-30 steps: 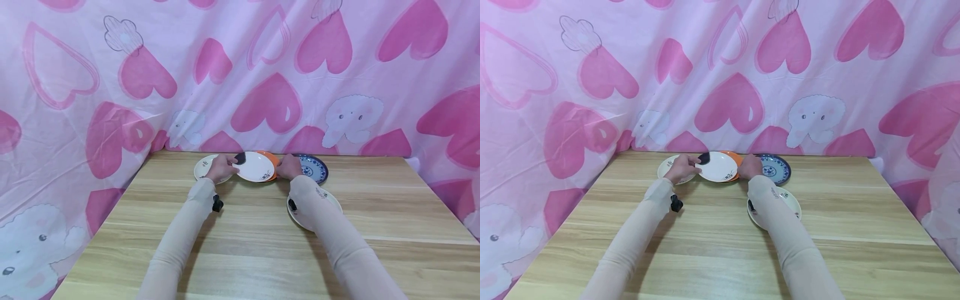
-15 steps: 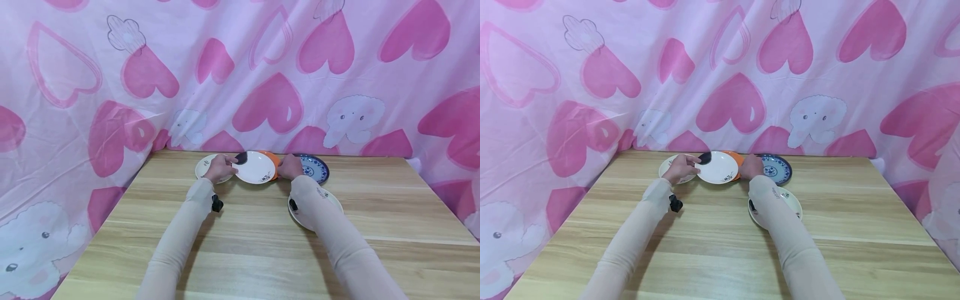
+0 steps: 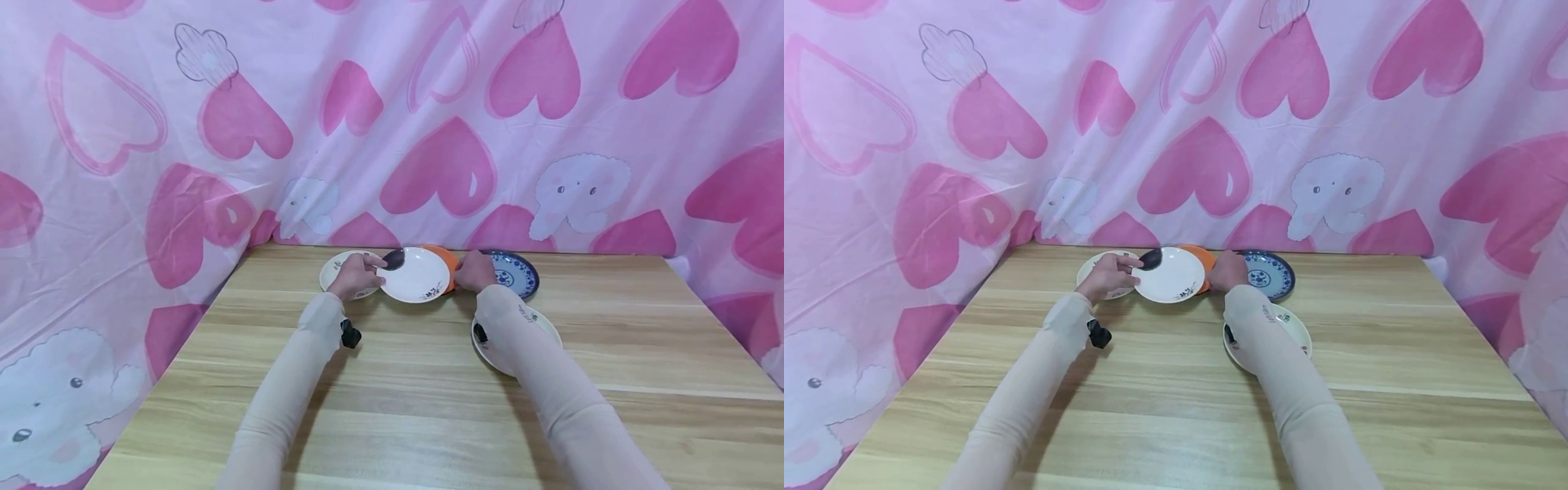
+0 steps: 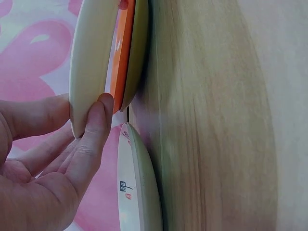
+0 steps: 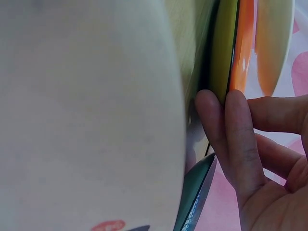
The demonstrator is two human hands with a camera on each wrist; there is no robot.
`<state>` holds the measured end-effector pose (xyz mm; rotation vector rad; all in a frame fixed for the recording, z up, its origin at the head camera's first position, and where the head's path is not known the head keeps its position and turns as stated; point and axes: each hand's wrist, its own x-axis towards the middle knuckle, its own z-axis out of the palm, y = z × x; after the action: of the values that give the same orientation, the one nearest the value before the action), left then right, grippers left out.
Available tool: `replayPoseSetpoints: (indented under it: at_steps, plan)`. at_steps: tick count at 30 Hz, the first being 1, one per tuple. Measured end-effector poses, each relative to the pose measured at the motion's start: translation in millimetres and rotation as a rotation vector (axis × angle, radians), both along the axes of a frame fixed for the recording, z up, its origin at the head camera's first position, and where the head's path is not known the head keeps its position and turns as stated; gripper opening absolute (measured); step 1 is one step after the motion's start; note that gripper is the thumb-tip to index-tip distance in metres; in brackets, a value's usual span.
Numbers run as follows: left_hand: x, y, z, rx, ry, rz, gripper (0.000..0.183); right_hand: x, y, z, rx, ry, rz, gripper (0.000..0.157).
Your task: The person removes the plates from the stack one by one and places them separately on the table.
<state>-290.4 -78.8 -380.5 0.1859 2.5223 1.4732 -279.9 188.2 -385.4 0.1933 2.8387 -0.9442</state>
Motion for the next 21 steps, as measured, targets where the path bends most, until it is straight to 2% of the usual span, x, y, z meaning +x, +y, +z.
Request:
replayPoseSetpoints:
  at_steps: [5,10,17,21]
  plan:
    - [2.1,-0.8,-0.7,0.024,-0.011,-0.01,0.043,1.0,-0.6,0.4,-0.001,-0.008,-0.007,0.031]
    - [2.9,-1.4,0.6,0.05,-0.033,-0.026,0.044,0.0,-1.0,-0.4,0.036,0.02,-0.005,0.03]
    - [6.6,-3.5,2.0,0.002,-0.04,-0.04,0.044,-1.0,-2.0,-1.4,0.028,-0.002,0.002,0.03]
    - [8.3,-4.7,1.5,0.005,-0.037,-0.076,0.043,-2.0,-1.7,-1.5,0.037,-0.016,-0.005,0.029]
